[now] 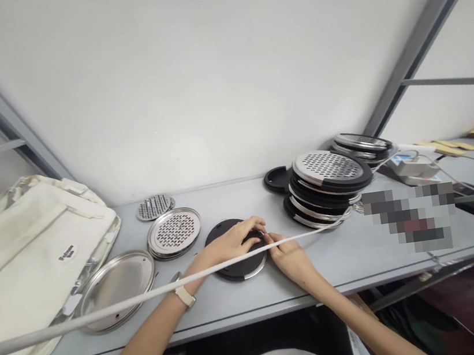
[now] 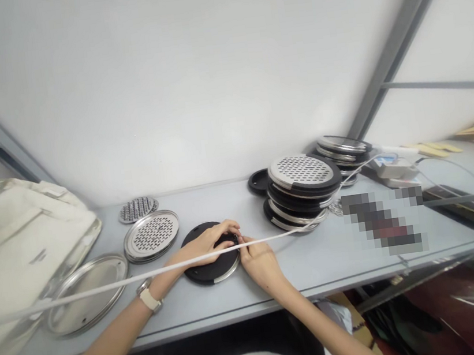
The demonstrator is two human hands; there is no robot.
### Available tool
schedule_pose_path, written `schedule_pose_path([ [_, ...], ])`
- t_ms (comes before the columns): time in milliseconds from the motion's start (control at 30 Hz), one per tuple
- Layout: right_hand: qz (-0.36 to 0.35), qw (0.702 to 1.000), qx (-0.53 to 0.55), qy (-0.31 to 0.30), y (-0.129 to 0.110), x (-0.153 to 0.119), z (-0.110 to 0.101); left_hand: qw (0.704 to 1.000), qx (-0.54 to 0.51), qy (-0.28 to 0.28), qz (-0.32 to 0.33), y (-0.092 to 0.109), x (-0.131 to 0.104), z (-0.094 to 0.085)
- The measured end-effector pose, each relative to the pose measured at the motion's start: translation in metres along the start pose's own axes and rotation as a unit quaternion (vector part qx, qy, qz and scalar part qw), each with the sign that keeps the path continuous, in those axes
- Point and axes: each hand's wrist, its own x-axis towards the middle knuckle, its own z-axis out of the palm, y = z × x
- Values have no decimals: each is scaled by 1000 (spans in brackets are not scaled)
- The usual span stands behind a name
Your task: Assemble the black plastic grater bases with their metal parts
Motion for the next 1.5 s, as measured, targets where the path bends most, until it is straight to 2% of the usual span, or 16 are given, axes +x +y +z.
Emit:
schedule_pose_path([
  [600, -45, 999, 11, 20, 12, 0, 5, 998, 69, 7, 14, -6, -4, 5],
  [900, -43, 998, 33, 20, 12, 0, 4, 992, 119, 29, 27, -1, -1, 3],
  [1267, -31, 999, 37, 6, 10, 1, 1, 995, 96, 12, 37, -3, -1, 2],
  [1500, -29, 998, 52, 2, 8, 0, -1, 998, 65, -1, 9, 1, -3, 1],
])
